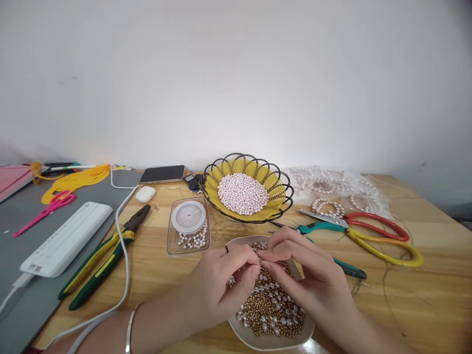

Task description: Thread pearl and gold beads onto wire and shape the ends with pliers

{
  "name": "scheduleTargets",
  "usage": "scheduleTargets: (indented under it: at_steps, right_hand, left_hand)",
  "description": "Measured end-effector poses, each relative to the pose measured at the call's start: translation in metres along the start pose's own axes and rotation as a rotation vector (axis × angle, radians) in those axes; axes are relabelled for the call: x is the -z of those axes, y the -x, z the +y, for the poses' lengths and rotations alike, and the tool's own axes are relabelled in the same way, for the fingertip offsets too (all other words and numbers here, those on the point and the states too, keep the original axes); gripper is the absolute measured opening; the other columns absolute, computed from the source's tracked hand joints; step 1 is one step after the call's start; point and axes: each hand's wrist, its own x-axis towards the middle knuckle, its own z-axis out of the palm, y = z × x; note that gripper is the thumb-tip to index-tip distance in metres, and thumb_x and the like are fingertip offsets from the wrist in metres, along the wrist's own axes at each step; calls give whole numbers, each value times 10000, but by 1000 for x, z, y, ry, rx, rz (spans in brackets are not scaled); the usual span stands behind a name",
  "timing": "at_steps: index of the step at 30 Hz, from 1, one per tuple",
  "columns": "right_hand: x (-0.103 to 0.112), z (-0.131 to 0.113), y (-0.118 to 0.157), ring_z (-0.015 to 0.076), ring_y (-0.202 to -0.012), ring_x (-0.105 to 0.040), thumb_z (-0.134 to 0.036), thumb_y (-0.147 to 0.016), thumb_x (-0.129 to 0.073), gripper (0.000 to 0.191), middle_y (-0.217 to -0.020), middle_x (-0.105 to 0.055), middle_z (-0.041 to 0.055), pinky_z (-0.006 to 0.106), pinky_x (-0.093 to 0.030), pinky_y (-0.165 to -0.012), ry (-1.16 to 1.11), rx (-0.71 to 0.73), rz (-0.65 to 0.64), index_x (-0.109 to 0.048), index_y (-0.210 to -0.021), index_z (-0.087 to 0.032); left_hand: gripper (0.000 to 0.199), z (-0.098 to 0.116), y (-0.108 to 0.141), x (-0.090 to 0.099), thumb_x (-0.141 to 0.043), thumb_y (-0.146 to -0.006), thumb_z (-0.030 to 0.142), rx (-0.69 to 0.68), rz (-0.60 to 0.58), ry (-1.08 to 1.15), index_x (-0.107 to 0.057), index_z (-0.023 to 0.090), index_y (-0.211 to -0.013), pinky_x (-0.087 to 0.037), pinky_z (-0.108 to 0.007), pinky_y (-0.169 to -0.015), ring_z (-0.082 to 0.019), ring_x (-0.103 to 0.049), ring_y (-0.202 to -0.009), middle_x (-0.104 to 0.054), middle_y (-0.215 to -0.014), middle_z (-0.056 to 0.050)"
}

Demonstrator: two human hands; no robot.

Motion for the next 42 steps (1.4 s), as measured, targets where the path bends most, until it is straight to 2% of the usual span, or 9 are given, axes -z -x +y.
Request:
scheduleTargets:
  at_steps: [5, 10, 16, 20, 24, 28, 32, 38, 42]
  right_hand:
    - [0, 4, -2, 184, -784, -589, -130, -883, -689, 139, -827, -595, 21, 301, -501, -666, -53, -142, -4, -758, -849, -246]
    - [-2, 8, -3, 139, -550, -473, -218, -872, -708, 102, -606, -552, -29, 252, -374, -486, -163, -318, -22, -760, -785, -228]
    - [-4, 8, -2, 149, -575, -565, -384, -863, -745, 222, -648, -650, 2, 256, -463, -514, -276, -469, -58, -693, -747, -202]
    - [-2, 9, -5, 137, -587, -531, -444, -876, -742, 297, -654, -599, -15, 252, -449, -531, -322, -508, -80, -644, -732, -203]
    - [0, 6, -7, 145, -657, -527, -423, -923, -690, 289, -704, -557, -23, 264, -456, -594, -356, -491, -136, -600, -742, -217]
    - [-1, 1, -7, 196, -845, -659, -334, -924, -677, 195, -868, -688, 35, 333, -536, -762, -402, -433, -263, -621, -772, -225]
    - [-4, -3, -5, 222, -1031, -698, -206, -915, -689, 126, -1057, -750, 66, 395, -527, -942, -324, -356, -407, -673, -793, -226]
    - [-5, -4, -2, 233, -989, -714, -142, -920, -679, 123, -1047, -748, 86, 388, -566, -875, -123, -179, -547, -725, -838, -221]
    - [-6, -4, -2, 218, -861, -661, -140, -936, -653, 156, -836, -693, 39, 362, -539, -778, -88, -153, -590, -708, -812, -217]
  left_hand:
    - [168, -1, -2, -1, -474, -994, 138, 11, 54, -28, -539, 198, -851, -307, -219, -508, -86, -387, -520, -452, -654, 59]
    - [155, -5, -4, -1, -509, -957, 111, 28, 85, -52, -550, 190, -829, -308, -218, -517, -86, -390, -522, -465, -635, 61]
    - [181, -4, -4, -1, -506, -947, 99, 22, 53, -43, -551, 186, -794, -324, -218, -535, -93, -427, -557, -488, -655, 47]
    - [191, -3, -5, 0, -507, -972, 132, 42, 57, -15, -581, 191, -806, -338, -231, -532, -105, -429, -547, -504, -644, 44]
    - [225, -2, -4, 2, -461, -1048, 227, 85, 140, 54, -586, 197, -863, -351, -236, -532, -114, -446, -564, -496, -664, 37]
    - [278, -3, -3, 4, -442, -1085, 321, 101, 266, 269, -587, 203, -881, -364, -239, -538, -120, -451, -580, -471, -661, 35]
    - [289, -6, -2, 7, -440, -1087, 381, 36, 300, 374, -589, 216, -902, -413, -257, -563, -134, -490, -581, -474, -642, 35]
    - [243, -5, -5, 18, -453, -1090, 343, -60, 422, 441, -620, 241, -945, -459, -289, -654, -150, -551, -672, -584, -727, 9]
    - [215, 2, -13, 26, -538, -1056, 358, -34, 582, 533, -642, 236, -912, -485, -261, -590, -137, -540, -607, -578, -684, 19]
